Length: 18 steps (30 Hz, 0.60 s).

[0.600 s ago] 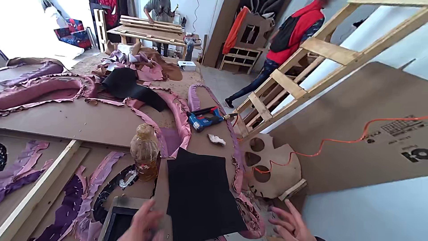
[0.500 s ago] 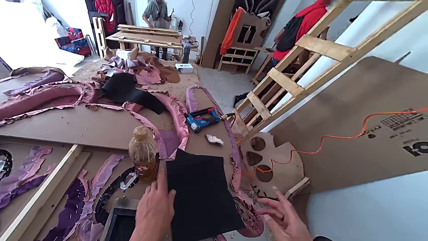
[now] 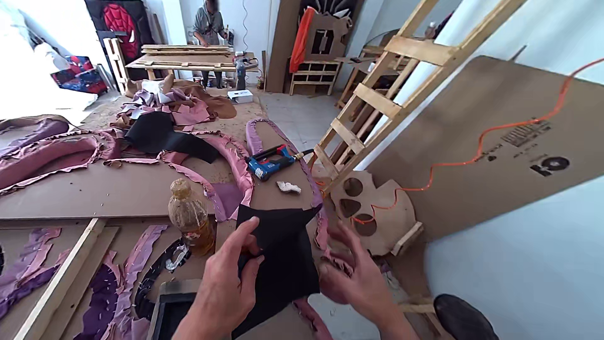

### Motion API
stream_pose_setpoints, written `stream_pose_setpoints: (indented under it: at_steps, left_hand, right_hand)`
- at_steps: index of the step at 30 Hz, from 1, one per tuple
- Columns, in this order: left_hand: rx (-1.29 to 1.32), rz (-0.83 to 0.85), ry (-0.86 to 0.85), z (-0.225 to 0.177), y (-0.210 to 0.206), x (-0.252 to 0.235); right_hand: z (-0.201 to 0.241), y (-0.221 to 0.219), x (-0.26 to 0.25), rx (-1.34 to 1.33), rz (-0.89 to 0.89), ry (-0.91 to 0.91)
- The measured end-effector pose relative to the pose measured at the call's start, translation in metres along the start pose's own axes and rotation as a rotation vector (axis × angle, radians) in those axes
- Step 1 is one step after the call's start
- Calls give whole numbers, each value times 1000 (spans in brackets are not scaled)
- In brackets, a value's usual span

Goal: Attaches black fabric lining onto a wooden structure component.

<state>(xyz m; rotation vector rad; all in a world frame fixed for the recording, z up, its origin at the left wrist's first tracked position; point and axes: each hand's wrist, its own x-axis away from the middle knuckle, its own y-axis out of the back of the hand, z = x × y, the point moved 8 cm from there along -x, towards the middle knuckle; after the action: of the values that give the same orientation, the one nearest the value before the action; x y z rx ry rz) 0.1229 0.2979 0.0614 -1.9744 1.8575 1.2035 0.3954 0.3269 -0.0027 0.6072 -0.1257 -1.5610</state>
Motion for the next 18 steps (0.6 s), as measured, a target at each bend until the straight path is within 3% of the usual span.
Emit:
stream_pose_setpoints:
  at_steps: [5, 9, 11, 14, 18]
  left_hand:
    - [225, 44, -54, -56, 108, 1]
    - [292, 67, 68, -47, 181, 18]
    - [294, 83, 234, -23, 196, 54]
    - [316, 63, 498, 14, 194, 144]
    - [492, 78, 683, 26, 179, 235]
  right_hand:
    - [106, -42, 6, -433, 151, 142]
    - [178, -89, 31, -593, 110, 144]
    - [182, -115, 58, -539, 123, 33]
    - [155, -149, 112, -396, 192, -175]
    - [124, -167, 180, -384, 308, -367]
